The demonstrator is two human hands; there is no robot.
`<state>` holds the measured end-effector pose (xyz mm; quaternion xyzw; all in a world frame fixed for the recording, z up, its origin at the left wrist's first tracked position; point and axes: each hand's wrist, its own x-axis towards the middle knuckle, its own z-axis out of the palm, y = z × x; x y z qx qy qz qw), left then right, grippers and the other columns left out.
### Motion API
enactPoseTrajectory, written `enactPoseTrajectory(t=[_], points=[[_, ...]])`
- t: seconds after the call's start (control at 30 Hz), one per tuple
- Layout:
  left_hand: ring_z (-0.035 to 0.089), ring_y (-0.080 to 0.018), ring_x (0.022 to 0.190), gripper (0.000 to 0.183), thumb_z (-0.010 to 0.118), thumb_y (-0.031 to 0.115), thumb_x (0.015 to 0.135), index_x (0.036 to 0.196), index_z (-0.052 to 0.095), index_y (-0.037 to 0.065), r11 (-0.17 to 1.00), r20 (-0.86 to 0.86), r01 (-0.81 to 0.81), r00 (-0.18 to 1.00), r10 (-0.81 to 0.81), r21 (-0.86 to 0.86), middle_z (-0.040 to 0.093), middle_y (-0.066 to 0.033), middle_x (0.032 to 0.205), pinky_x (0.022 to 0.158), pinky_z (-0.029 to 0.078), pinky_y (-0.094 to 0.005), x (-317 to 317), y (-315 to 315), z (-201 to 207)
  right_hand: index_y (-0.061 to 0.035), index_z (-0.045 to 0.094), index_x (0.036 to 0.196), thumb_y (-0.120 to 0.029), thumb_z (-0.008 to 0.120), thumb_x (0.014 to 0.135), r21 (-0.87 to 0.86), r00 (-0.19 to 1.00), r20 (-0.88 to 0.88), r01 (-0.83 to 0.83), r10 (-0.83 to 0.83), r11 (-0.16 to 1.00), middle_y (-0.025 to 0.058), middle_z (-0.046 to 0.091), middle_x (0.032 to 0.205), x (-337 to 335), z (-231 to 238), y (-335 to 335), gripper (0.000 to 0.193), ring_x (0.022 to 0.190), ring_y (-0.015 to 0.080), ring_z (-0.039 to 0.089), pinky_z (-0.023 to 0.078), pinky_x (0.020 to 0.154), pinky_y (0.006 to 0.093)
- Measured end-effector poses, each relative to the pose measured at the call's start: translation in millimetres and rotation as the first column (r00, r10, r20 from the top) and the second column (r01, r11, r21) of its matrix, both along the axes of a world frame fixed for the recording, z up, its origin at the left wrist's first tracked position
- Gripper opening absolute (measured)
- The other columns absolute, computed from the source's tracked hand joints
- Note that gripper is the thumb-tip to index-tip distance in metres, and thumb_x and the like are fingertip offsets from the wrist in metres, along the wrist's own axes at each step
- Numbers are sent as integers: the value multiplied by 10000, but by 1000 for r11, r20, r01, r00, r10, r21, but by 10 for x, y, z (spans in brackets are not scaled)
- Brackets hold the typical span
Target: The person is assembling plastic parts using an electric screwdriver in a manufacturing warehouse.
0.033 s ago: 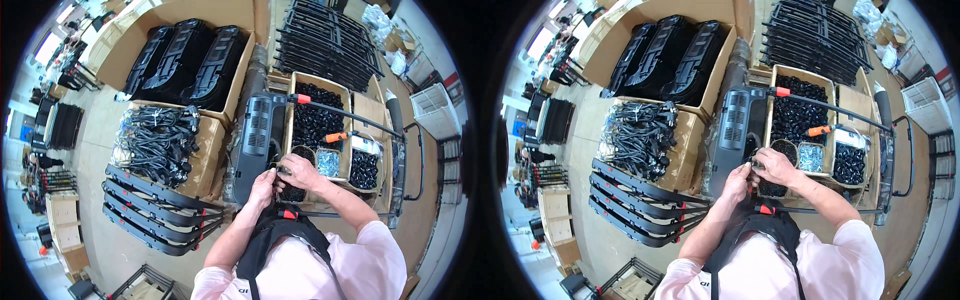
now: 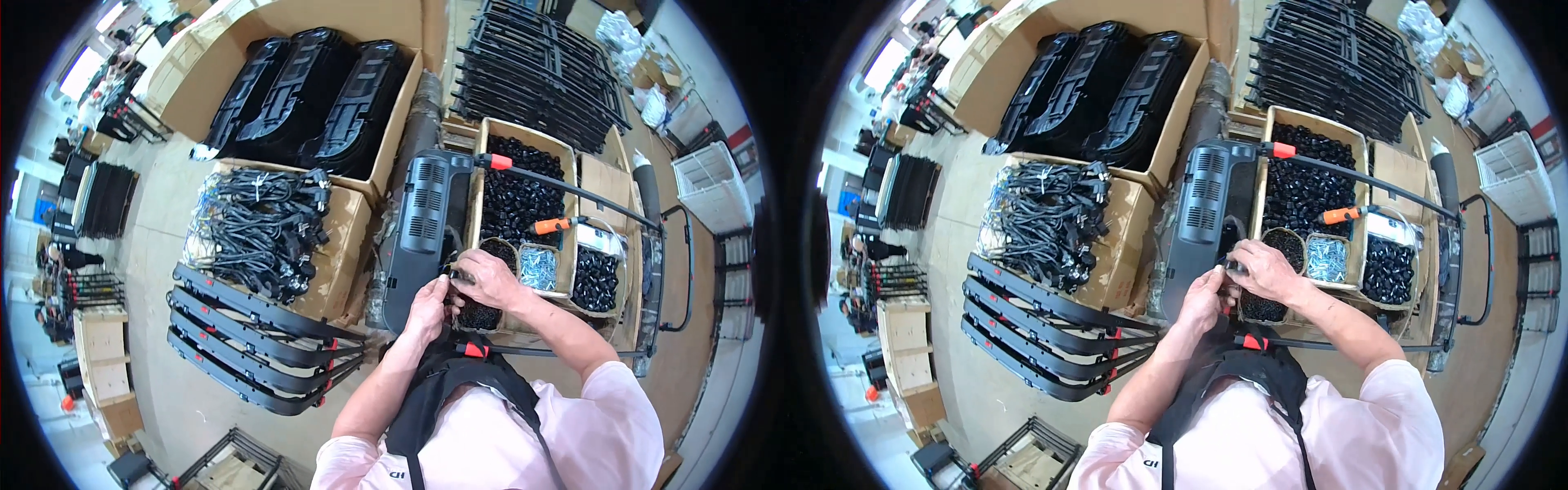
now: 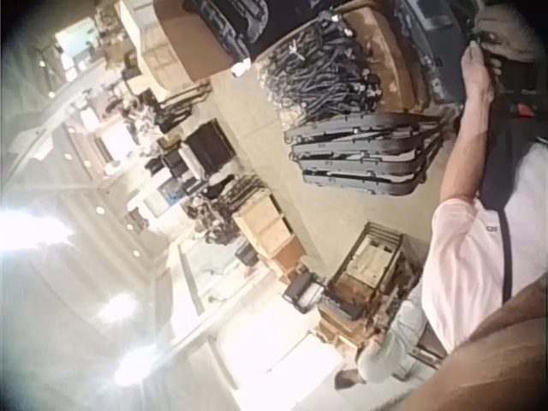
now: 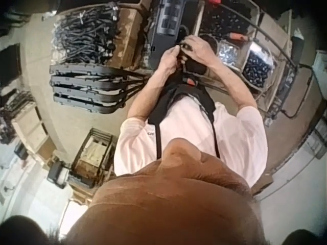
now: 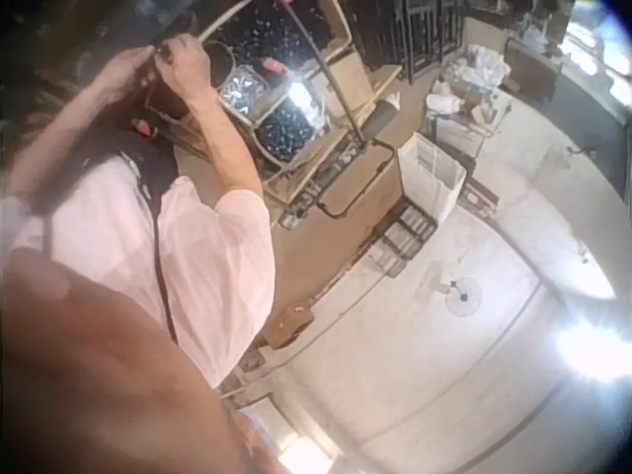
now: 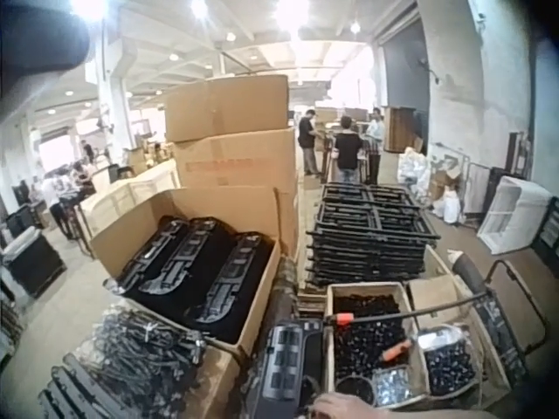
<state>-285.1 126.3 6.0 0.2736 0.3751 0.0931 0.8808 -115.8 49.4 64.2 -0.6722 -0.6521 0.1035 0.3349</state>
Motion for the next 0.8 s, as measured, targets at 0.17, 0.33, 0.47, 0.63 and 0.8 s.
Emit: enactPoseTrajectory(t=[0.17,0.33,0.47,0.63,0.8], points=[[640,-154,964,283,527,225,1117,1287,633,25,1000,91,-26,996,26,8,672,-68,1162,834,529,-301,-716,82,191,-11,681,1065,-122,816,819,42,995,46,-87,85,995,139,670,1051,-318,-76,493,301,961,324,674,567,841,421],[658,-214,999,299,533,140,1093,1344,567,-19,984,147,-179,973,178,-5,666,-124,1189,908,548,-355,-1312,209,344,-20,656,1055,-145,789,833,21,970,86,-232,229,973,128,642,1021,-725,-230,823,287,941,325,655,559,826,413],[668,-173,870,330,493,254,1134,1343,568,10,924,142,-381,914,380,-22,681,-98,1088,761,580,-316,-1541,432,292,-15,650,1053,-137,783,827,-27,959,135,-247,248,969,126,622,1009,-884,-326,916,290,935,326,639,550,823,418],[611,-110,752,331,520,314,1130,1316,612,57,889,29,-458,889,457,7,655,-16,945,626,501,-260,-1561,646,239,-12,634,1073,-136,782,801,-67,950,186,-242,250,968,131,576,975,-921,-281,980,334,933,331,610,536,827,431],[540,-62,683,303,537,316,1125,1301,660,104,902,7,-429,903,429,44,603,42,863,580,432,-226,-1418,686,194,-6,662,1073,-92,752,821,-93,971,159,-163,177,982,134,592,994,-908,-207,960,281,953,330,612,536,838,426]])
